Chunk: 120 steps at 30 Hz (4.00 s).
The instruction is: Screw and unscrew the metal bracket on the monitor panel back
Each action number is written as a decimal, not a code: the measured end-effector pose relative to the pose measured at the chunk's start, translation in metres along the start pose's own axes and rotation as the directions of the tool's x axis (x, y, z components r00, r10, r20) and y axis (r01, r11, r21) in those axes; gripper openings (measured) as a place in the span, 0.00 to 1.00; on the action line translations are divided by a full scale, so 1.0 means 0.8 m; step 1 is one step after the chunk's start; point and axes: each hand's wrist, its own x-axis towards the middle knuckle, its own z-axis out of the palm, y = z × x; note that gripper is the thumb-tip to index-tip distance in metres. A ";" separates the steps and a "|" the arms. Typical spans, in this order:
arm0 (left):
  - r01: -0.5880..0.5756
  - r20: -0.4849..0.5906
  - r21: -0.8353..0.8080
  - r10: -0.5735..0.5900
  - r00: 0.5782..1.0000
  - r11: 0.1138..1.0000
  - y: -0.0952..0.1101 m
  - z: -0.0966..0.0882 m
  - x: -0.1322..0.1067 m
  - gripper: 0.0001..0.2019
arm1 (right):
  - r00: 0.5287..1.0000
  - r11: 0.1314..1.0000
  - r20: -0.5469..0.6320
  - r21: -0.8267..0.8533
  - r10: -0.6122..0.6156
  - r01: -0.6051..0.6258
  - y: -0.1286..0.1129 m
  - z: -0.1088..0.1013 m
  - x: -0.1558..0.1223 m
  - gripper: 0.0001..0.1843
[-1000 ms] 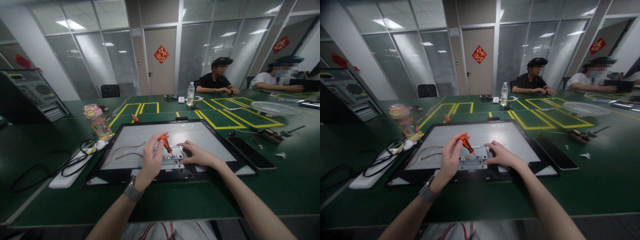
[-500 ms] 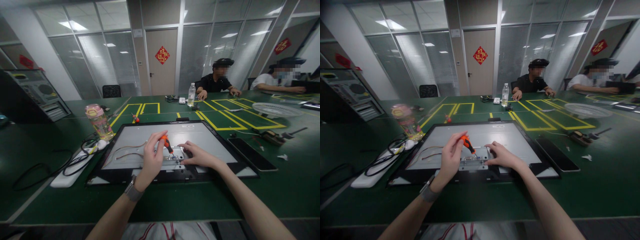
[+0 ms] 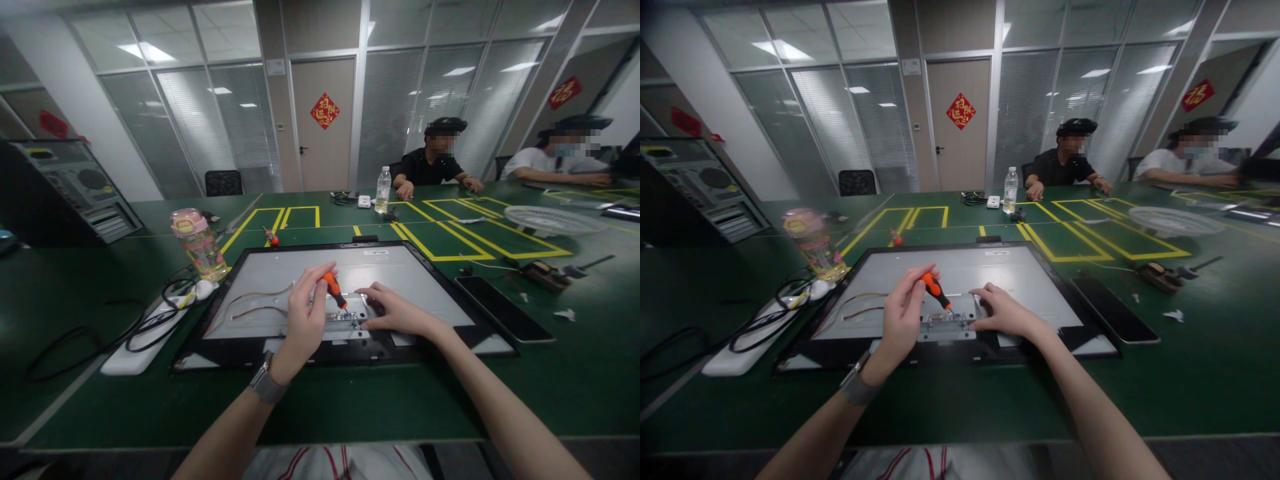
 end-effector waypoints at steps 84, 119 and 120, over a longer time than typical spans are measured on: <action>0.086 0.012 0.017 -0.087 0.996 0.996 -0.015 -0.032 0.016 0.09 | 0.999 0.999 0.031 0.035 0.012 -0.013 -0.001 -0.003 -0.003 0.33; 0.151 -0.036 -0.153 -0.158 0.987 0.977 -0.008 -0.031 0.026 0.10 | 0.999 0.999 0.031 0.037 0.011 -0.012 0.001 -0.002 -0.002 0.36; 0.124 -0.051 -0.119 -0.130 0.990 0.985 -0.008 -0.031 0.027 0.08 | 1.000 0.999 0.030 0.037 0.009 -0.010 0.002 -0.002 -0.002 0.36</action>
